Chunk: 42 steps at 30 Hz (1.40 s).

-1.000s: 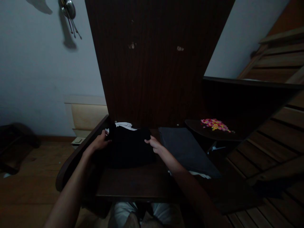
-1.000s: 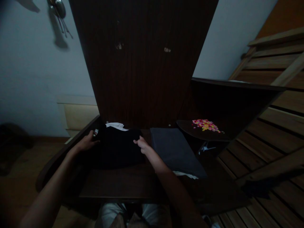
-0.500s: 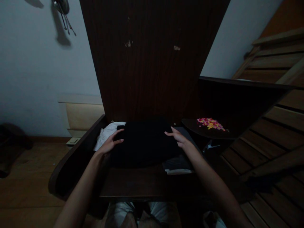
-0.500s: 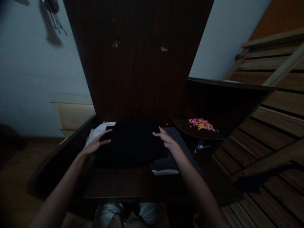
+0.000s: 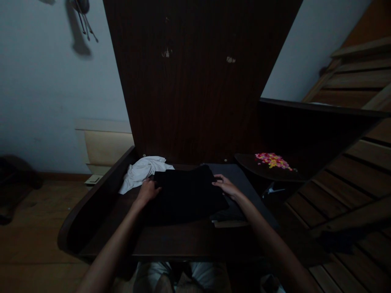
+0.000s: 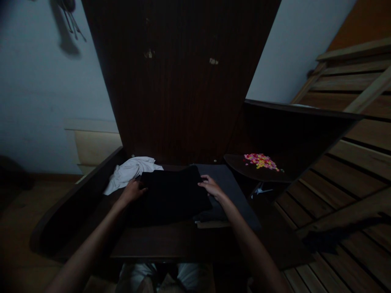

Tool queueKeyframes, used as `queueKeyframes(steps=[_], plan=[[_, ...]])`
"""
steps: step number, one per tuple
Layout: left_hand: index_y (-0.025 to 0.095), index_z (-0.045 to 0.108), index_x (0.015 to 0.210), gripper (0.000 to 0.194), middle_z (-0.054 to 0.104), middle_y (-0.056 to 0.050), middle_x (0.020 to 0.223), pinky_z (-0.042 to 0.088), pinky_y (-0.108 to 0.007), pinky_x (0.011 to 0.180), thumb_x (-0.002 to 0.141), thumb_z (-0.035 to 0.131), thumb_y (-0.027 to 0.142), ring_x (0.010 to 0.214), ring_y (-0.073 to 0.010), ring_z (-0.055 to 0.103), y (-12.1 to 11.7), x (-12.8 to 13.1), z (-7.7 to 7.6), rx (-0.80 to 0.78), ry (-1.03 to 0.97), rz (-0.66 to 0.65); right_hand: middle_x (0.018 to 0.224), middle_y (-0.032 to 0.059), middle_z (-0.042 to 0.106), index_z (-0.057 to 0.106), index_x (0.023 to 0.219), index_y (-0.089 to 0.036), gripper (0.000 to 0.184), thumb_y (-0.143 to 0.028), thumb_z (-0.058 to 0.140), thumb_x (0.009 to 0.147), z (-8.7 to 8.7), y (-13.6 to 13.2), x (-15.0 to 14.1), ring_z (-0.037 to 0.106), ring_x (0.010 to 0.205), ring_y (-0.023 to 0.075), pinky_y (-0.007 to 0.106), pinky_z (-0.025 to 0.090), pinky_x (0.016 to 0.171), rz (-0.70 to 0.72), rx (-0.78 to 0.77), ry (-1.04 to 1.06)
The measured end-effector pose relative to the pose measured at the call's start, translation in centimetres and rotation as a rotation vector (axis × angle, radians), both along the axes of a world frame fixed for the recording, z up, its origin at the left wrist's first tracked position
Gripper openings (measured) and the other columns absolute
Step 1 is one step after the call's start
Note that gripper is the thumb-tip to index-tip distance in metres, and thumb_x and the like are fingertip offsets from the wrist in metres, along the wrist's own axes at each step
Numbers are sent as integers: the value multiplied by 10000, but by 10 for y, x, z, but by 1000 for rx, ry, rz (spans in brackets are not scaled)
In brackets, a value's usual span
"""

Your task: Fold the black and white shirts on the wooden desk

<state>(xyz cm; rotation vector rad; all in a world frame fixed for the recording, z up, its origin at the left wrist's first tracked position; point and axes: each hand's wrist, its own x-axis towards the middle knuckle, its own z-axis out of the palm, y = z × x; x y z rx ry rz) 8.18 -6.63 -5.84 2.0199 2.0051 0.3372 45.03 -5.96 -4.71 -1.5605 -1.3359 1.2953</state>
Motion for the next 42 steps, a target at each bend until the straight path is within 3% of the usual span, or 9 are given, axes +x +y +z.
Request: queueKeyframes(steps=[5,8,14,17,23,28,31,35,42], plan=[[159,655,842,265,700,-118,857,482,-317,720,778,590,407,898,-274,667,11,6,3,-148,-144,38,896,5,679,538,1080,-210,414,-242,699,700,-9,6,-2,630,726,137,222,467,620,8,37,50],[148,613,936,412,692,-102,902,486,-324,712,681,667,469,887,-279,656,14,4,4,-178,-310,16,884,0,671,538,1071,-208,423,-234,704,683,-14,10,-1,637,739,141,236,482,656,-19,40,71],[210,326,1419,902,612,-132,1270,494,-372,887,610,708,317,1130,-276,598,-8,-2,13,-314,-742,-229,907,2,661,538,1061,-217,437,-191,707,658,-22,16,-1,646,756,150,240,493,655,-53,52,101],[250,465,1361,800,548,-91,1387,433,-382,1010,591,682,234,1283,-286,496,-19,-7,21,-288,-797,-290,901,-1,663,527,1070,-227,448,-184,703,661,-25,16,0,653,763,159,249,501,654,-46,62,111],[214,576,1302,674,619,-79,1314,486,-394,968,631,626,250,1204,-297,572,-38,-16,17,-236,-903,-97,888,-13,668,515,1076,-228,464,-175,710,657,-26,16,0,664,772,168,277,519,685,-6,69,96],[204,521,1362,713,557,-105,1398,442,-421,1035,668,640,318,1276,-292,525,-45,-23,-5,-169,-787,-168,877,-11,662,521,1080,-211,449,-185,716,676,-26,19,-2,656,724,157,268,512,661,-14,64,49],[167,478,1385,834,477,-149,1463,361,-435,1110,604,713,342,1348,-302,448,-37,-27,-16,-18,-622,-180,862,7,676,548,1055,-192,387,-238,720,712,-25,21,-4,658,744,158,254,506,666,-54,55,-6],[105,452,1368,959,479,-209,1437,367,-457,1105,511,803,357,1329,-346,457,-16,-28,-22,108,-478,-43,823,24,698,600,945,-170,282,-301,736,735,-21,24,-8,654,718,149,227,486,630,-56,1,-55],[139,586,1141,700,689,-151,1143,534,-379,897,545,843,399,1091,-310,643,16,-16,-15,-1,-635,296,807,50,726,648,807,-148,244,-351,761,730,-7,31,-23,666,704,160,226,496,598,-9,-46,-126]])
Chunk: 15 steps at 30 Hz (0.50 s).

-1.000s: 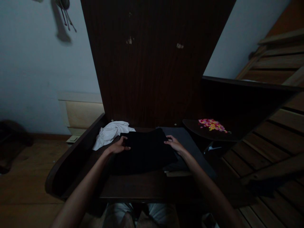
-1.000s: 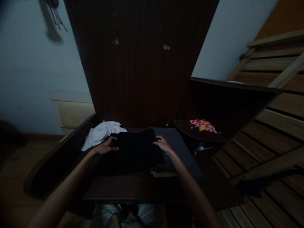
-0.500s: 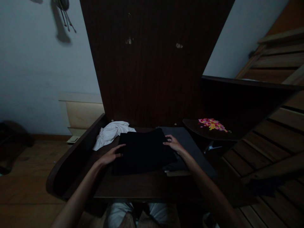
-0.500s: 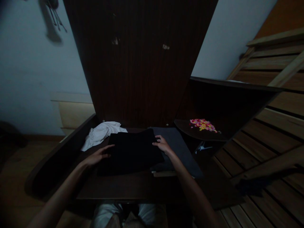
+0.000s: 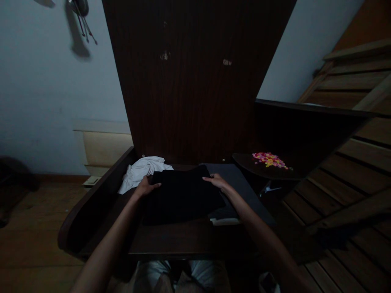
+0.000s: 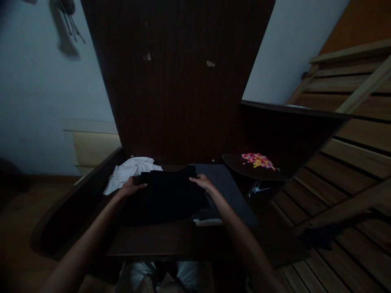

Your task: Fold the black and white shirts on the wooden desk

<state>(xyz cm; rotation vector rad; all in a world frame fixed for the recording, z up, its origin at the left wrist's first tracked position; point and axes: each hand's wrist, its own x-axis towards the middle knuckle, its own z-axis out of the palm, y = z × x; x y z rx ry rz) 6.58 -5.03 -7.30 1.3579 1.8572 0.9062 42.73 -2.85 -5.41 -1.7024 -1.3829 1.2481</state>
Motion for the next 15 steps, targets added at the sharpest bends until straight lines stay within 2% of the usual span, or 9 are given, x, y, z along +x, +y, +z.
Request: queueKeyframes(steps=[2,4,6,8,11,15], plan=[[147,621,1043,604,722,-124,1046,558,-351,826,540,842,396,1005,-286,676,5,2,4,-54,-77,-44,924,49,739,673,921,-159,328,-273,818,649,3,0,-3,685,813,177,252,533,697,66,24,37],[149,644,943,513,738,-100,930,569,-331,757,535,833,396,910,-271,697,7,4,8,-104,-131,-110,1027,39,733,666,1063,-184,531,-202,849,565,5,0,-5,681,918,194,288,545,794,159,46,50],[148,651,878,455,732,-82,818,569,-322,693,527,820,382,827,-268,702,7,5,10,-142,-142,-140,1095,32,719,632,1177,-200,703,-138,845,510,6,-1,-6,663,998,207,322,532,877,251,71,36],[148,651,874,415,720,-67,763,566,-316,653,536,796,343,776,-261,699,3,6,11,-137,-165,-148,1127,27,708,610,1225,-195,769,-82,813,493,9,-1,-6,643,1050,213,348,502,945,325,104,11],[155,633,953,417,720,-57,819,571,-324,677,568,742,274,794,-250,695,-8,6,9,-59,-241,-142,1130,22,705,617,1219,-180,738,-23,749,510,18,1,-10,632,1064,215,359,478,977,393,130,-20],[162,513,1196,606,672,-101,1104,543,-373,875,616,683,217,1031,-259,652,-38,1,3,157,-287,-78,1071,24,721,663,1160,-177,626,-6,704,559,38,6,-21,646,1013,219,355,497,935,475,173,-83]])
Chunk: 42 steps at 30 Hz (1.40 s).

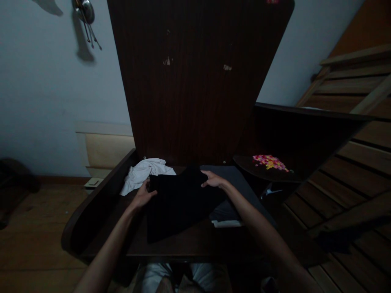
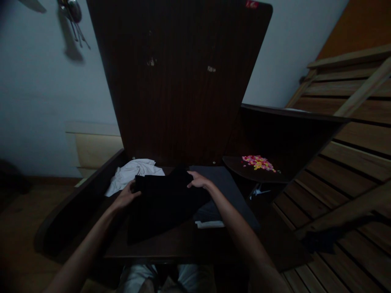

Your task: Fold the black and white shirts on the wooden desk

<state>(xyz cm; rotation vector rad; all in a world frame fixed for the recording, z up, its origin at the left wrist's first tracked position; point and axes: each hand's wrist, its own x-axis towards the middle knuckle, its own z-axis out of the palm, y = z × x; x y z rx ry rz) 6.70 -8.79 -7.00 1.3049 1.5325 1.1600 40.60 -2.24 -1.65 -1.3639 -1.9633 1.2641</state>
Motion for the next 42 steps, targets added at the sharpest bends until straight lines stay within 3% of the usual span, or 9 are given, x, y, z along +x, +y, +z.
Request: queueKeyframes(steps=[6,9,12,16,21,27,35,38,42], plan=[[242,292,1300,739,478,-133,1356,431,-405,1052,671,681,253,1304,-265,466,-65,7,-12,273,6,275,1086,22,721,697,1107,-193,517,-32,699,616,26,28,-30,640,1044,218,362,470,969,217,253,-52],[256,298,1168,653,566,-54,1054,547,-356,824,663,702,338,972,-213,638,-92,23,-22,272,-28,413,1121,41,710,684,1138,-192,525,-55,725,632,25,50,-48,638,1056,215,351,458,976,120,393,-137],[249,309,1045,631,483,57,780,523,-300,568,603,734,397,594,-142,577,-109,35,-32,140,-6,465,1184,62,688,646,1204,-205,588,-74,753,641,11,66,-63,630,1088,208,317,456,965,-55,393,-298],[248,304,1014,686,489,49,809,512,-311,519,555,747,501,546,-139,565,-119,26,-31,53,-1,521,1121,90,708,683,1117,-195,528,-103,796,610,-16,72,-63,641,1074,246,314,474,924,-144,303,-437],[232,343,1173,718,628,-63,963,548,-431,750,674,652,645,828,-274,685,-109,-10,-9,-15,221,491,954,68,737,721,909,-204,307,-184,822,620,-33,71,-46,670,986,244,290,495,851,-150,258,-476],[181,462,1173,549,697,-126,986,530,-424,842,741,620,482,993,-325,678,-72,-30,-1,-112,381,270,1000,89,717,719,871,-194,224,-178,796,662,-33,71,-49,660,978,248,292,488,837,-113,297,-531],[217,395,1246,522,673,-86,992,479,-293,402,782,570,377,428,-154,592,-84,-14,-9,-246,246,17,1263,147,590,662,1111,-190,330,-172,676,782,-32,67,-70,449,1261,312,425,336,1055,-205,431,-649],[178,444,1237,545,667,-136,1060,565,-367,638,748,626,336,739,-257,700,-81,-17,4,-98,452,63,1334,182,537,612,1217,-157,399,-184,623,819,-37,61,-83,396,1303,327,437,327,1058,-250,452,-683],[139,419,1327,540,555,-200,1293,467,-457,979,851,533,367,1198,-335,552,-42,-4,31,269,720,280,1461,202,435,535,1323,-81,445,-270,434,933,-50,46,-112,305,1393,331,433,243,1120,-297,480,-669]])
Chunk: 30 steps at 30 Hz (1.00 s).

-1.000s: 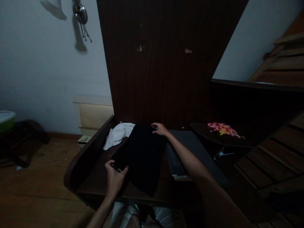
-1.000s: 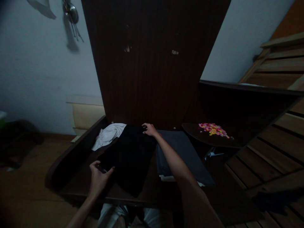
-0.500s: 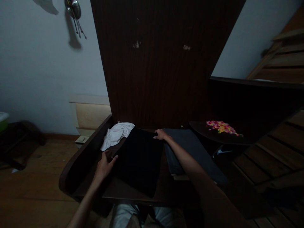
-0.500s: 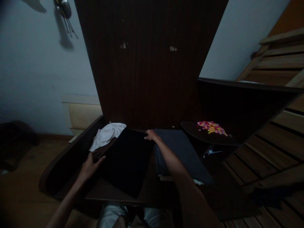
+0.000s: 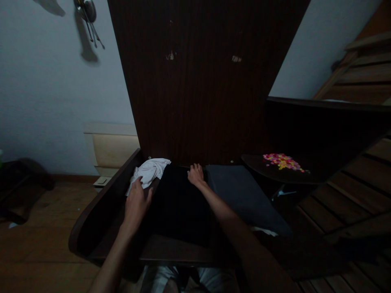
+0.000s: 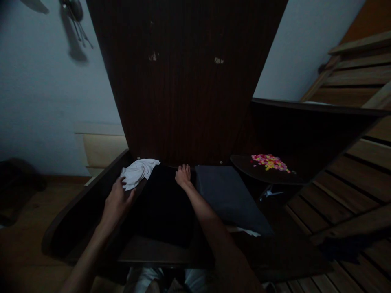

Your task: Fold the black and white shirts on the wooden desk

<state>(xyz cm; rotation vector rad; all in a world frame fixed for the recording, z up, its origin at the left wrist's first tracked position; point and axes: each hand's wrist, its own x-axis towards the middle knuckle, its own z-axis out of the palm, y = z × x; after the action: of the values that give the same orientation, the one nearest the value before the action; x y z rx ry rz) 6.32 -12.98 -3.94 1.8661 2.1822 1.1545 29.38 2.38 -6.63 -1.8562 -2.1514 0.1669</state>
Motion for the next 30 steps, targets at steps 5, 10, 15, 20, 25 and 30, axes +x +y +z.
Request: queueKeyframes(steps=[5,10,15,20,25,30], plan=[[121,547,1224,382,595,-169,1272,357,-414,1103,932,377,298,1266,-267,506,87,52,-2,-34,87,-339,1594,165,217,367,1464,-41,567,-300,311,963,-19,-18,-33,102,1479,331,461,118,1169,42,-17,75],[109,558,1293,442,500,-174,1437,211,-478,1171,910,390,253,1413,-290,346,132,70,-37,-213,173,-459,1595,127,227,355,1492,-115,579,-370,227,988,-29,-25,-31,113,1486,295,474,92,1172,-4,-91,97],[175,510,1378,493,384,-140,1527,103,-545,1176,922,397,323,1457,-305,242,132,60,-52,-210,238,-415,1614,115,156,324,1509,-135,586,-391,219,993,-30,-26,-10,59,1494,279,484,33,1174,-118,-123,90],[47,397,1429,687,311,-225,1545,190,-485,1169,874,506,438,1454,-370,210,132,58,-52,-146,191,-283,1613,178,94,288,1511,-57,622,-378,270,979,-24,-29,1,6,1485,351,525,25,1161,-239,-126,95],[41,465,1340,562,568,-236,1316,368,-418,1072,865,516,336,1269,-324,501,128,48,-42,-152,121,-149,1611,185,117,336,1493,-65,625,-362,378,945,-15,-40,3,15,1476,392,538,54,1154,-206,-150,113],[101,570,1194,415,659,-188,1175,451,-342,951,815,573,269,1130,-281,606,125,31,-26,-306,37,-119,1593,231,142,278,1505,-72,736,-384,485,871,-10,-65,9,187,1437,439,569,199,1111,-289,-209,229]])
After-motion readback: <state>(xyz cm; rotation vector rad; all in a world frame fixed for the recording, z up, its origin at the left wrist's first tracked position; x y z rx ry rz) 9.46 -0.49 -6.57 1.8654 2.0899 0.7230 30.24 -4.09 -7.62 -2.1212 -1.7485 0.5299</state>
